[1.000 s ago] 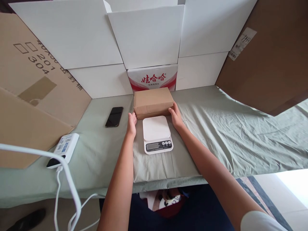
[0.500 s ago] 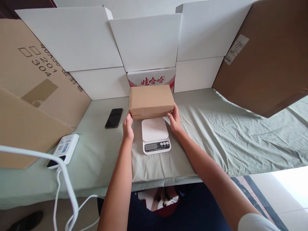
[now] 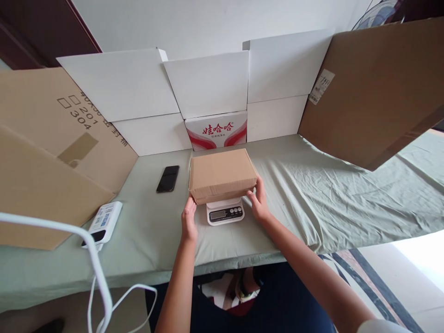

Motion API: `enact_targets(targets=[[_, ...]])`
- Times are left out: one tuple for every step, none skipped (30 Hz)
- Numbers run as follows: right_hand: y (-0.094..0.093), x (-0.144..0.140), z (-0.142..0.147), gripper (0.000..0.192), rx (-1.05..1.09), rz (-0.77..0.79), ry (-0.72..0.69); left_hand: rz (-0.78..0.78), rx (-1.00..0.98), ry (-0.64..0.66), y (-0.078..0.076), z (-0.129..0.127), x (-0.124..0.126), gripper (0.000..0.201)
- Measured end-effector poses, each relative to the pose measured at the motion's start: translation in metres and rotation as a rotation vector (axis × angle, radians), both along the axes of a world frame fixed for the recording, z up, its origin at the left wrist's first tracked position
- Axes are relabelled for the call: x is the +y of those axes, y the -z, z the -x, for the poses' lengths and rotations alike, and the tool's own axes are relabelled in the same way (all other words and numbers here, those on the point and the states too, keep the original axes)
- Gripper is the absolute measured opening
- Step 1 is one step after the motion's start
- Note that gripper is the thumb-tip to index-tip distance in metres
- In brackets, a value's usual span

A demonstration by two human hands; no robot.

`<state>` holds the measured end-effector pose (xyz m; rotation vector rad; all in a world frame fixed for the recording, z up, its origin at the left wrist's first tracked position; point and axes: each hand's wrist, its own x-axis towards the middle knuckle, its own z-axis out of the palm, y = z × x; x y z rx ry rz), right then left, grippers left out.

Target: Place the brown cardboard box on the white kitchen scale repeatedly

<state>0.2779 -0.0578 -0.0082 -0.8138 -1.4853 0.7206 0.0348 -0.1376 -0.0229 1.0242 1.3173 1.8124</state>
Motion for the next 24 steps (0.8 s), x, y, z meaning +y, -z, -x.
enact_targets(targets=[[0.001, 0.0, 0.0, 0.067, 0.002, 0.001, 0.003, 0.005, -0.005, -0.002, 0.0, 0.0, 0.0, 0.101], [0.001, -0.001, 0.0, 0.067, 0.001, 0.002, 0.005, 0.005, -0.008, -0.003, 0.0, -0.001, 0.0, 0.102], [0.001, -0.001, 0.0, 0.067, 0.0, 0.003, 0.005, 0.001, -0.009, -0.003, 0.0, -0.001, 0.0, 0.102], [0.001, -0.001, 0.0, 0.066, -0.004, 0.006, 0.004, -0.004, -0.009, -0.004, 0.001, -0.001, -0.001, 0.102], [0.001, -0.001, 0.0, 0.065, -0.008, 0.009, 0.001, -0.008, -0.009, -0.004, 0.002, -0.002, -0.003, 0.101], [0.0, -0.002, 0.0, 0.065, -0.011, 0.012, -0.001, -0.012, -0.009, -0.007, 0.003, -0.002, -0.004, 0.1], [0.0, -0.002, 0.0, 0.065, -0.011, 0.013, -0.002, -0.014, -0.011, -0.009, 0.004, -0.002, -0.005, 0.099], [0.0, -0.002, 0.0, 0.065, -0.009, 0.015, -0.001, -0.016, -0.012, -0.011, 0.005, -0.002, -0.007, 0.098], [0.0, -0.002, 0.0, 0.065, -0.004, 0.017, 0.0, -0.018, -0.012, -0.014, 0.006, -0.002, -0.008, 0.098], [-0.001, -0.002, 0.001, 0.065, 0.0, 0.018, 0.003, -0.02, -0.009, -0.015, 0.006, -0.002, -0.008, 0.098], [-0.001, -0.002, 0.001, 0.065, 0.005, 0.018, 0.005, -0.022, -0.007, -0.016, 0.006, -0.002, -0.009, 0.098], [-0.001, -0.002, 0.001, 0.065, 0.008, 0.017, 0.006, -0.025, -0.005, -0.015, 0.007, -0.002, -0.009, 0.098], [-0.001, -0.002, 0.001, 0.065, 0.009, 0.016, 0.006, -0.027, -0.004, -0.012, 0.006, -0.002, -0.008, 0.097], [-0.001, -0.002, 0.001, 0.065, 0.01, 0.013, 0.007, -0.029, -0.004, -0.01, 0.006, -0.002, -0.008, 0.096], [-0.002, -0.002, 0.001, 0.064, 0.01, 0.01, 0.008, -0.029, -0.004, -0.01, 0.006, -0.002, -0.008, 0.096], [-0.002, -0.002, 0.001, 0.063, 0.01, 0.008, 0.011, -0.029, -0.001, -0.011, 0.006, -0.002, -0.008, 0.096], [-0.002, -0.002, 0.001, 0.063, 0.009, 0.008, 0.014, -0.027, 0.004, -0.015, 0.006, -0.002, -0.007, 0.096], [-0.003, -0.003, 0.001, 0.062, 0.006, 0.009, 0.018, -0.024, 0.01, -0.021, 0.006, -0.002, -0.007, 0.096], [-0.003, -0.003, 0.001, 0.061, 0.003, 0.011, 0.021, -0.021, 0.015, -0.028, 0.007, -0.002, -0.006, 0.096], [-0.003, -0.003, 0.001, 0.06, 0.0, 0.014, 0.022, -0.017, 0.018, -0.035, 0.008, -0.002, -0.006, 0.096], [-0.003, -0.003, 0.0, 0.059, -0.003, 0.015, 0.023, -0.015, 0.018, -0.04, 0.008, -0.002, -0.005, 0.095], [-0.003, -0.003, 0.0, 0.059, -0.004, 0.016, 0.024, -0.013, 0.016, -0.045, 0.009, -0.002, -0.005, 0.095], [-0.003, -0.003, 0.0, 0.059, -0.005, 0.016, 0.023, -0.012, 0.014, -0.048, 0.01, -0.002, -0.005, 0.094], [-0.003, -0.003, 0.0, 0.059, -0.005, 0.016, 0.021, -0.012, 0.012, -0.049, 0.01, -0.002, -0.004, 0.094]])
